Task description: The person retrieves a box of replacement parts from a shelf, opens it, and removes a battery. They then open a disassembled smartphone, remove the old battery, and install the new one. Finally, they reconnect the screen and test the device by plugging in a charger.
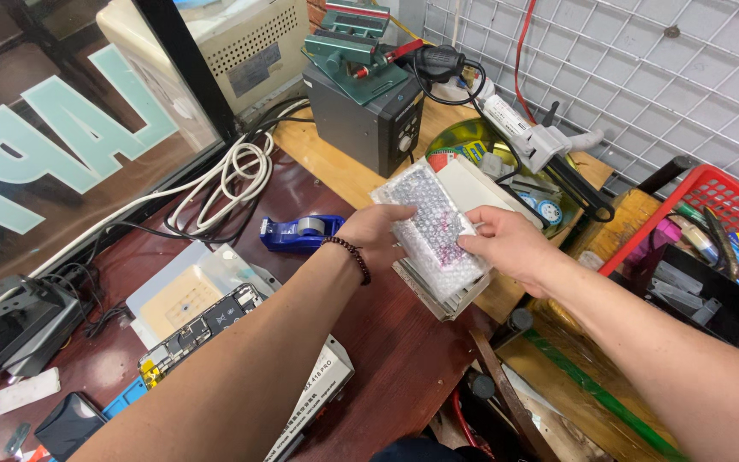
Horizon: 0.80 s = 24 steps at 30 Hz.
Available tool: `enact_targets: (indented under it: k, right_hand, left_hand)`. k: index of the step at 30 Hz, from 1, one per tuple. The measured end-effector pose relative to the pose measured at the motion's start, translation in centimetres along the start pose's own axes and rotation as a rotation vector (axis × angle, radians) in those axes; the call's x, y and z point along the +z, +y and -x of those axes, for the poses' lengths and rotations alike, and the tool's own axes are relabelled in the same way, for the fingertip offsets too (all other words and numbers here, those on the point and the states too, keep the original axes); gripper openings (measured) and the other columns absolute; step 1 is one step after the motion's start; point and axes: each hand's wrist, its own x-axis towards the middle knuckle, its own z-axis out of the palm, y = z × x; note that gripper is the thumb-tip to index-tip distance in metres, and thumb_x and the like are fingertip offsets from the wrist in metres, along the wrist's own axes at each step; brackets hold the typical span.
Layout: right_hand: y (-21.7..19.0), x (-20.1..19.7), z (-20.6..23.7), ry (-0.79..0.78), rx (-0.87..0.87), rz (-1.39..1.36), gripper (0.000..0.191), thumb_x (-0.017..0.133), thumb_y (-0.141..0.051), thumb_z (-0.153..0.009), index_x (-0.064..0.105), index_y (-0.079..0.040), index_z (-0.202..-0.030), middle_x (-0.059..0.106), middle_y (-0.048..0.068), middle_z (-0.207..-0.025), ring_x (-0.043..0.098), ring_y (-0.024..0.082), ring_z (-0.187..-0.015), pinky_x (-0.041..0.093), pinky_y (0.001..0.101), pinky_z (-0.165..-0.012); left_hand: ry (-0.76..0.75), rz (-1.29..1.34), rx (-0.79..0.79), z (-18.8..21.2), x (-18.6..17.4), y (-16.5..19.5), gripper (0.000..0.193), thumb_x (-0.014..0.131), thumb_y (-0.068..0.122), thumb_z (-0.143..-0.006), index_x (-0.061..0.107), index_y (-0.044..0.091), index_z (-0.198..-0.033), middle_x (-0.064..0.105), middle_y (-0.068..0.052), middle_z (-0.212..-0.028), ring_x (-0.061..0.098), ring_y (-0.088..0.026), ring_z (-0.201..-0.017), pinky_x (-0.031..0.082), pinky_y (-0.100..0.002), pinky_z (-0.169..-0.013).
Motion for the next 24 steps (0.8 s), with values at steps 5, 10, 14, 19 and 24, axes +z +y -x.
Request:
enact_targets:
  k: [5,10,14,19,24]
  right_hand:
    - [-0.6,-0.4,0.6,0.240,0.061,-0.110,0.030,0.059,-0.010,-0.096,0.055,-0.005,-0.125,0.069,0.008,-0.108,0.069,0.017,-0.090,0.060,0.0355,-0.069]
    - [-1.1,0.5,2.3,0.474,-0.132,0.293,0.032,0.062,-0.016,-0.094,0.055,-0.003,-0.123,0.069,0.016,-0.106,0.070,0.027,-0.089,0.061,0.0431,-0.073]
    - [-2.6,1.2,3.9,0.434,-0.103,0.773,0.031,0.062,-0.019,-0.090,0.063,-0.010,-0.119,0.071,0.023,-0.101,0.069,0.040,-0.094,0.054,0.0517,-0.088]
    - [-3.3,2.2,3.7,0.317,-0.134,1.043,0.029,0.059,-0.014,-0.089,0.065,-0.009,-0.117,0.071,0.022,-0.102,0.069,0.041,-0.096,0.054,0.0514,-0.090]
    - [-3.1,3.2,2.5,0.328,-0.365,1.181,0.030,0.074,-0.023,-0.072,0.072,-0.010,-0.100,0.068,0.017,-0.101,0.066,0.039,-0.100,0.055,0.0516,-0.081]
  left_hand:
    - [0.231,-0.335,0.112,0.6,0.3,0.9,0.057,0.059,0.010,-0.097,0.042,0.015,-0.151,0.045,-0.010,-0.149,0.047,-0.028,-0.135,0.051,-0.049,-0.104]
    - [0.300,-0.482,0.104,-0.7,0.6,0.5,0.055,0.055,0.004,-0.094,0.050,0.012,-0.148,0.051,-0.011,-0.147,0.054,-0.027,-0.127,0.056,-0.050,-0.096]
    - [0.366,-0.460,0.073,-1.4,0.6,0.6,0.059,0.048,-0.003,-0.095,0.044,0.014,-0.151,0.049,-0.011,-0.148,0.058,-0.026,-0.123,0.060,-0.051,-0.095]
    - [0.432,-0.542,0.106,-1.4,1.0,0.3,0.060,0.044,-0.005,-0.095,0.046,0.016,-0.150,0.056,-0.012,-0.142,0.062,-0.027,-0.116,0.064,-0.045,-0.087]
    - [0.456,-0.687,0.206,-0.8,1.3,-0.6,0.052,0.043,-0.003,-0.095,0.051,0.009,-0.145,0.060,-0.012,-0.135,0.070,-0.024,-0.104,0.066,-0.037,-0.076]
